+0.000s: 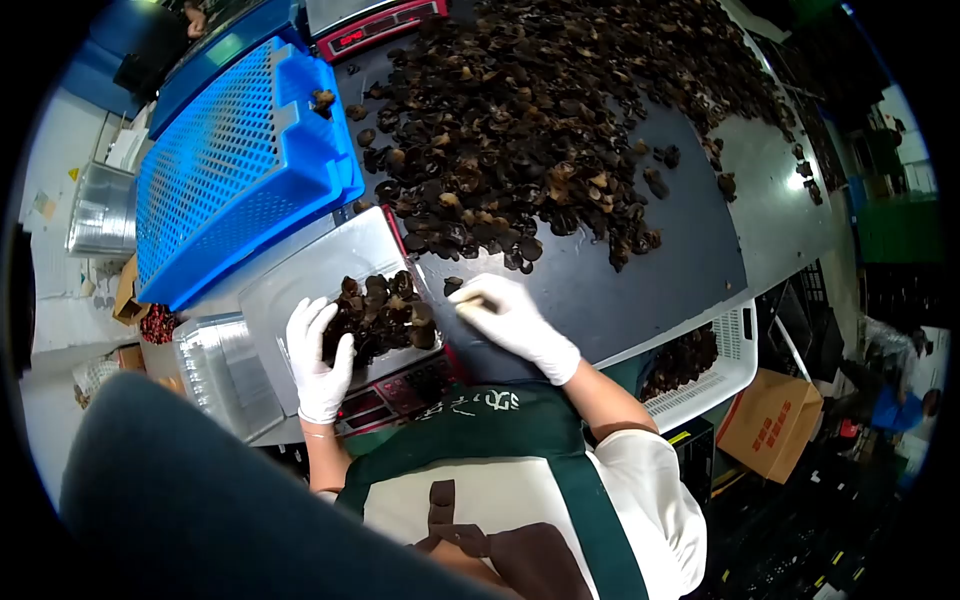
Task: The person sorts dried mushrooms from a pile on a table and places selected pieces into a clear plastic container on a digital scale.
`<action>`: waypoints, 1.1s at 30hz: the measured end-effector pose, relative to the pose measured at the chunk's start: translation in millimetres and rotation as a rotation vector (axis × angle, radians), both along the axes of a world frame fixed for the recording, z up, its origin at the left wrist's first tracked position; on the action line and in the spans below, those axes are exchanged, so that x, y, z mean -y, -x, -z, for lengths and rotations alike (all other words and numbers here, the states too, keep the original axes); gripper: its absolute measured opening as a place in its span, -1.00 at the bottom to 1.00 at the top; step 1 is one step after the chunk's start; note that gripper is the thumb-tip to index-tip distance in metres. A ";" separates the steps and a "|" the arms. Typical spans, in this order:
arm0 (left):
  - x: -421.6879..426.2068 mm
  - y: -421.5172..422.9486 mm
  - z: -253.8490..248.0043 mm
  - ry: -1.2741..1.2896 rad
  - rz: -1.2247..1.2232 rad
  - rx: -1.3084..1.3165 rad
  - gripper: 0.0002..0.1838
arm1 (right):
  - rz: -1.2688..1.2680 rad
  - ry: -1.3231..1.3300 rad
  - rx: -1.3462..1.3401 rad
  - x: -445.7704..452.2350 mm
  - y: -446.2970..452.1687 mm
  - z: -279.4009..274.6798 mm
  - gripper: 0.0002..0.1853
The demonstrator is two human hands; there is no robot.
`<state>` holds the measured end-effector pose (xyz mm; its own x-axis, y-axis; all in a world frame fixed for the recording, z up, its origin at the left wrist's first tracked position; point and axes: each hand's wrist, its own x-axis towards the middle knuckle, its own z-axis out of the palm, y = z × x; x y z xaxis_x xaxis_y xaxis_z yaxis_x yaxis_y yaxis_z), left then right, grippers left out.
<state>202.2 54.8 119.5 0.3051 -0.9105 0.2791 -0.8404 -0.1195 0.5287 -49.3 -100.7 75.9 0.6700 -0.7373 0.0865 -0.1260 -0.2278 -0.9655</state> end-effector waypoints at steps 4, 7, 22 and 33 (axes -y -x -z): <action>19.4 18.5 -13.1 -0.191 0.133 0.142 -0.22 | -0.042 0.539 -0.082 -10.7 -41.2 -8.7 -0.67; 21.8 19.8 8.7 -0.196 0.189 0.234 -0.23 | -0.034 0.773 -0.189 -14.0 -67.7 -11.4 -0.72; 42.8 50.2 -9.6 -0.082 0.250 0.357 -0.54 | 0.181 0.165 -0.331 10.9 68.9 60.5 -0.70; 32.2 48.1 -7.4 0.162 0.118 0.069 -0.78 | -0.056 0.395 -0.372 12.0 -43.7 128.7 -0.79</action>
<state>154.1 22.6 126.9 0.1739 -0.8803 0.4414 -0.8783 0.0640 0.4738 -5.6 -112.6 -52.8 0.7454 -0.6591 0.0998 -0.4199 -0.5804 -0.6977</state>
